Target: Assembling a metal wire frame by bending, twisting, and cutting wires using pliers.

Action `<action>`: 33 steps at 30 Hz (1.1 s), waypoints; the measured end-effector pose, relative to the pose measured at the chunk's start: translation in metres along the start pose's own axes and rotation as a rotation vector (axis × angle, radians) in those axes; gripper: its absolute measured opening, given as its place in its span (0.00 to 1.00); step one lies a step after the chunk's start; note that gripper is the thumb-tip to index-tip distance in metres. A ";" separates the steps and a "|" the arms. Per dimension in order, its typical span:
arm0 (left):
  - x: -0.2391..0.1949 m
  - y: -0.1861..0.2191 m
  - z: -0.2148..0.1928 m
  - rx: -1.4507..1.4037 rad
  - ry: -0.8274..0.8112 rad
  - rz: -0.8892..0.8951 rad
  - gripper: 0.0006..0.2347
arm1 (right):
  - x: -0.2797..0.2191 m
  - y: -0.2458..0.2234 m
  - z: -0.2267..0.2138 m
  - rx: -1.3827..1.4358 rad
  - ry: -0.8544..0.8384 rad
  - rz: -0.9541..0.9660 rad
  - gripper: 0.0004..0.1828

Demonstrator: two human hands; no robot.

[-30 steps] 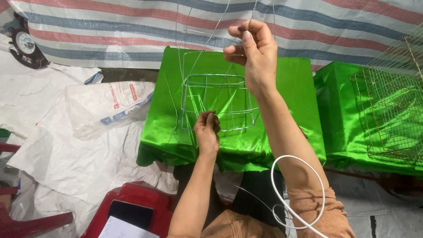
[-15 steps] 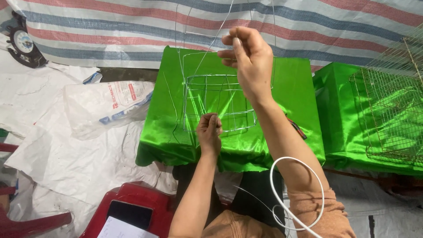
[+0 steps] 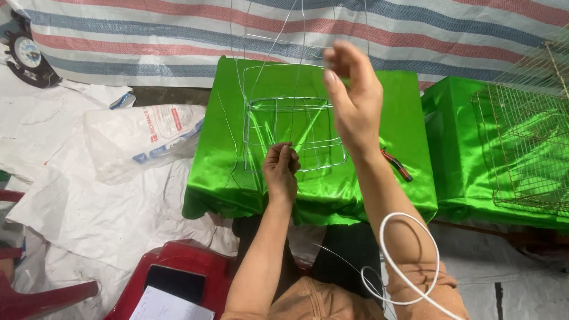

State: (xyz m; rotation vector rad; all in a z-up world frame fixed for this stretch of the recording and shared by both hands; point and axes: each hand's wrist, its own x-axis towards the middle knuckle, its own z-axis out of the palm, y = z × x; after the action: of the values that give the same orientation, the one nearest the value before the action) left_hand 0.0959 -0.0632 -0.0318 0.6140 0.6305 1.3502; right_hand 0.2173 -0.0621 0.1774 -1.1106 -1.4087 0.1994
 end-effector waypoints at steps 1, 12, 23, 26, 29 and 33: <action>0.001 0.000 0.004 0.000 0.002 -0.003 0.03 | -0.028 0.011 -0.001 -0.001 -0.001 0.003 0.19; 0.013 -0.006 0.014 0.059 0.122 -0.023 0.04 | -0.234 0.132 0.038 0.485 0.027 1.028 0.17; 0.007 0.006 0.024 -0.009 0.083 -0.081 0.05 | -0.230 0.131 0.046 0.851 -0.066 1.067 0.23; 0.006 0.007 0.028 -0.043 0.063 -0.074 0.06 | -0.228 0.129 0.049 0.906 -0.015 1.029 0.25; 0.006 0.008 0.033 -0.045 0.037 -0.047 0.07 | -0.228 0.130 0.054 0.915 0.069 0.974 0.22; 0.012 0.009 0.028 0.063 -0.031 -0.027 0.09 | -0.227 0.138 0.061 0.748 0.174 0.892 0.10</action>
State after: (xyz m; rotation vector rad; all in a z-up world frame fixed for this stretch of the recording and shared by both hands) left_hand 0.1110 -0.0517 -0.0064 0.6733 0.6561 1.2972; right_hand 0.1793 -0.1191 -0.0861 -0.9980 -0.5011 1.1347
